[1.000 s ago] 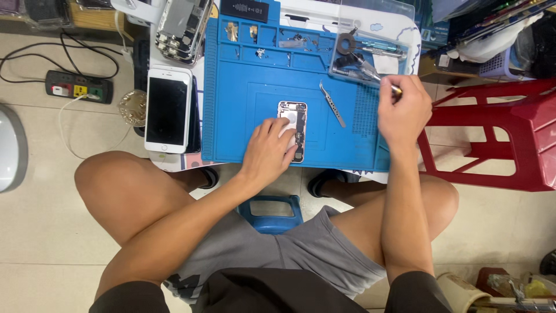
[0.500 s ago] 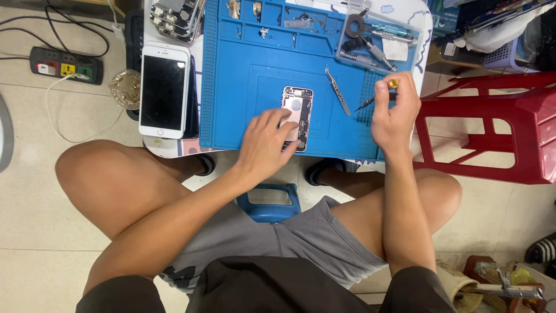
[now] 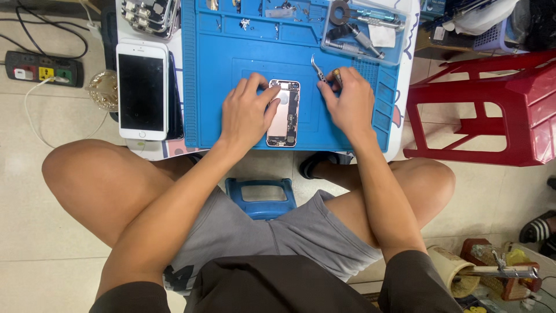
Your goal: The person uses a screwdriver to remove screws from the back of a disassembled smartphone. They then use a prying tool to separate the screen from the phone's frame and set the screen aside.
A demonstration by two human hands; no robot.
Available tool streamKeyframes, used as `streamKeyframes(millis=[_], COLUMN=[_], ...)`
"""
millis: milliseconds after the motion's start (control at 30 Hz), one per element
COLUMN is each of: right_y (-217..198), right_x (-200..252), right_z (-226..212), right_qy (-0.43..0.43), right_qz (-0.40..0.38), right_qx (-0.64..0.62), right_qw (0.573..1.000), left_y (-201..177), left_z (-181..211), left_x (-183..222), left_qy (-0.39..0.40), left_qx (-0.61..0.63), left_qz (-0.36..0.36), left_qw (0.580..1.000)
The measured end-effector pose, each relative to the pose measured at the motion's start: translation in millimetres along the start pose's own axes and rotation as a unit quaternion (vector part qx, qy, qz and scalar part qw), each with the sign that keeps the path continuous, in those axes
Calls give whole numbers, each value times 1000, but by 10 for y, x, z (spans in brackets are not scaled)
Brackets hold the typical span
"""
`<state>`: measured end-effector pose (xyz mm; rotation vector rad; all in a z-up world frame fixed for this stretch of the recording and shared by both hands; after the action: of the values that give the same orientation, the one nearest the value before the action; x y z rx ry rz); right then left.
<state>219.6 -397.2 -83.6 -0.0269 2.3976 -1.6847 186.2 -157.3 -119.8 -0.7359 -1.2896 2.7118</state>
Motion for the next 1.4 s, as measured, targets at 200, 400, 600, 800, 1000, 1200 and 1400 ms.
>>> streamKeyframes(millis=[200,400,600,800,1000,1200,1400], right_y=[-183,-536,-603,-450,-471,-314,-375], right_x=[14,37,28,1,-99,-290,-325], right_z=[213,411,440,221,375,544,611], right_qy=[15,70,74,36,72,98,155], right_qz=[-31,-31,-49,-120,23,2,-70], right_qx=[-22,-101,-128,64,31,26,73], right_qw=[999,992,988,990,997,995,983], left_y=[29,-19,33,56,36,-2,13], left_z=[-10,33,-4,18,60,92,74], left_x=[-37,-86,-164,-185,-179,-182,-164], left_qy=[17,11,20,18,5,8,0], left_qx=[-46,-50,-57,-68,-26,-22,-23], left_qz=[13,14,22,18,15,13,-5], left_qw=[999,999,998,997,1000,1000,1000])
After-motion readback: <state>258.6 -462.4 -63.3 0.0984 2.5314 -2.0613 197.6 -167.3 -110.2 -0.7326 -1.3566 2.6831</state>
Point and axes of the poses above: each hand's wrist, its own x-axis away from the middle knuckle, its own y-axis out of the palm, z = x × y, the point moved 2 cm from there along -x, towards the middle knuckle, and after that the axes turned 6 degrees about x, right-handed, at the moved point
